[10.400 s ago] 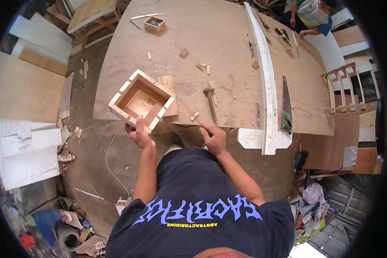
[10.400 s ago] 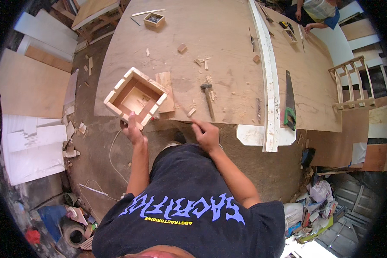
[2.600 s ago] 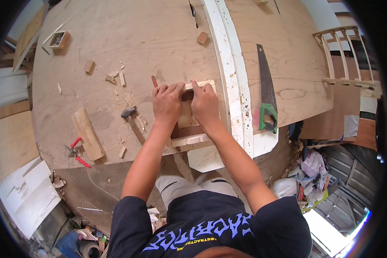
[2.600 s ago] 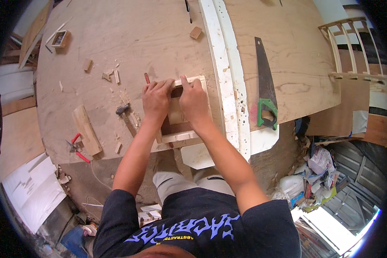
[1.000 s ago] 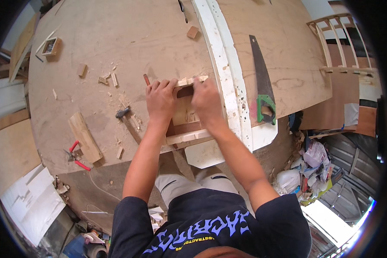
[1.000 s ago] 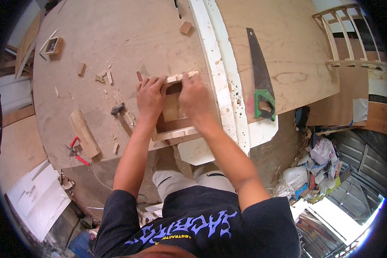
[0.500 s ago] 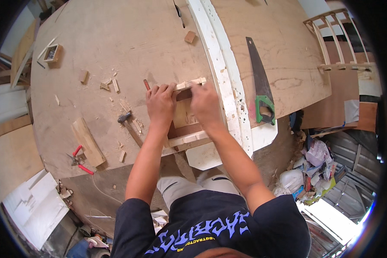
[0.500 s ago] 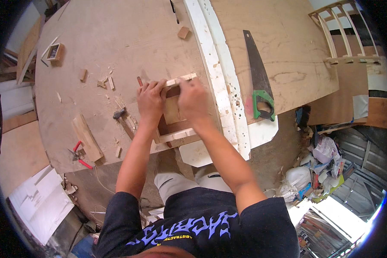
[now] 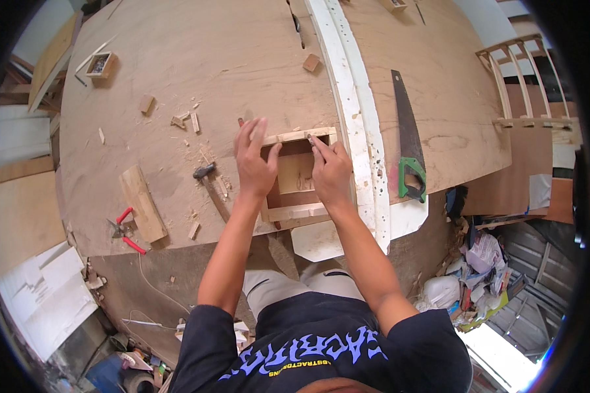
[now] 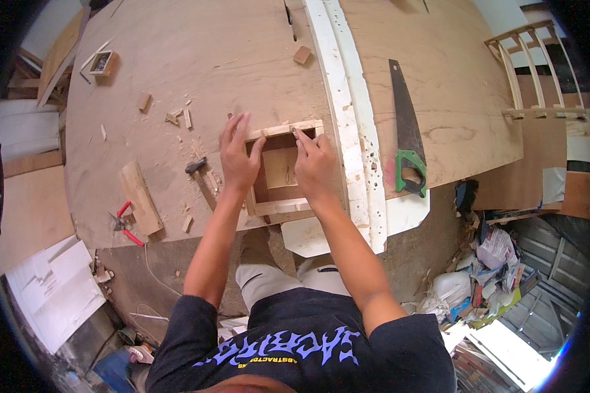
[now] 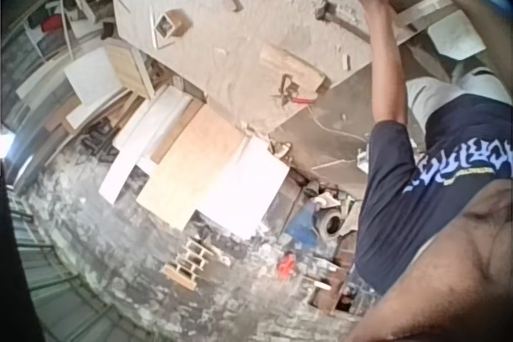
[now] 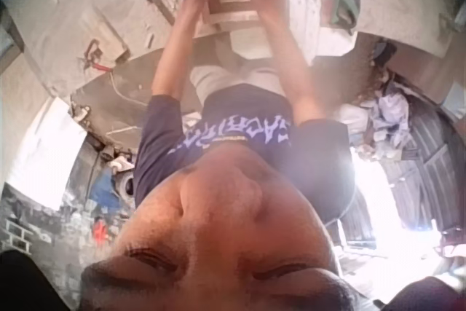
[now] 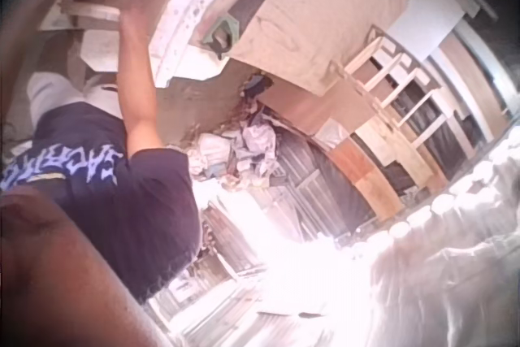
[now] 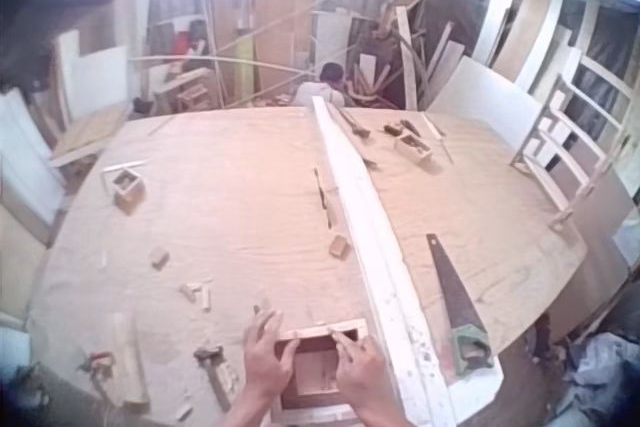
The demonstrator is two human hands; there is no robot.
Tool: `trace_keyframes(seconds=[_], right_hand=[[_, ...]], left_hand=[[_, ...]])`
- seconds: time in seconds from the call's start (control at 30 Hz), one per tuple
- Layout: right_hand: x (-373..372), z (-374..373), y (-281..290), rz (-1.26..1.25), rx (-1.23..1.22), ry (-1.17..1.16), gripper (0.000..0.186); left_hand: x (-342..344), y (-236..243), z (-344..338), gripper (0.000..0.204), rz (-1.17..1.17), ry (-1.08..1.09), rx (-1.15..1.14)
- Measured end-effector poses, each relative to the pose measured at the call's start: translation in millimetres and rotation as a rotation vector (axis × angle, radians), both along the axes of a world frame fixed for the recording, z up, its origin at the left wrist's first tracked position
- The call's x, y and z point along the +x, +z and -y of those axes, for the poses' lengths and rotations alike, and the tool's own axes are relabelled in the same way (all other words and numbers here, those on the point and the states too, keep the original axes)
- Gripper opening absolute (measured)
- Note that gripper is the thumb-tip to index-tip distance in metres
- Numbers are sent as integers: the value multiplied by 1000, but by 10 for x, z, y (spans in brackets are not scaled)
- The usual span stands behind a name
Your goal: The person assembles a small wooden box by fitting a flat wooden piece into a frame, tapping it into place by hand, and using a ruler to measure the internal dimensions. They turn the box over to check the placement of the base.
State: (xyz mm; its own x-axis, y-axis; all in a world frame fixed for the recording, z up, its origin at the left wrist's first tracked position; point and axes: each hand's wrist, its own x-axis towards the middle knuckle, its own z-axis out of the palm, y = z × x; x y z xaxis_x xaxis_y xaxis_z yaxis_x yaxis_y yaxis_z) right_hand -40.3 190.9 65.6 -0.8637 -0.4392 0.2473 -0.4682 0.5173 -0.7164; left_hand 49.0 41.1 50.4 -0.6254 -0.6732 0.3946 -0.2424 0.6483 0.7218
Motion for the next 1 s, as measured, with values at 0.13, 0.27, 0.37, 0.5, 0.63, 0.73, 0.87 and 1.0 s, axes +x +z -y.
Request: trace_keyframes(seconds=[0.13, 0.27, 0.37, 0.5, 0.63, 0.73, 0.87, 1.0], right_hand=[[-13, 16, -39, -48, 35, 25, 29], [139, 406, 43, -90, 159, 108, 28], [323, 593, -111, -40, 192, 106, 29], [277, 336, 45, 20, 120, 216, 28], [373, -78, 246, 55, 101, 238, 29], [505, -398, 380, 161, 29, 107, 31], [497, -722, 478, 276, -128, -105, 37], [484, -973, -10, 328, -70, -129, 47]], left_hand=[[399, -82, -342, 58, 98, 130, 210], [477, -274, -430, 55, 111, 108, 351], [425, -252, -473, 51, 81, 133, 336], [424, -221, -482, 52, 132, 164, 420], [474, -341, -507, 56, 208, 191, 409], [538, -281, -468, 57, 188, 227, 524], [824, 60, -429, 60, 79, 375, 401], [1387, 478, -378, 61, -90, 509, 468]])
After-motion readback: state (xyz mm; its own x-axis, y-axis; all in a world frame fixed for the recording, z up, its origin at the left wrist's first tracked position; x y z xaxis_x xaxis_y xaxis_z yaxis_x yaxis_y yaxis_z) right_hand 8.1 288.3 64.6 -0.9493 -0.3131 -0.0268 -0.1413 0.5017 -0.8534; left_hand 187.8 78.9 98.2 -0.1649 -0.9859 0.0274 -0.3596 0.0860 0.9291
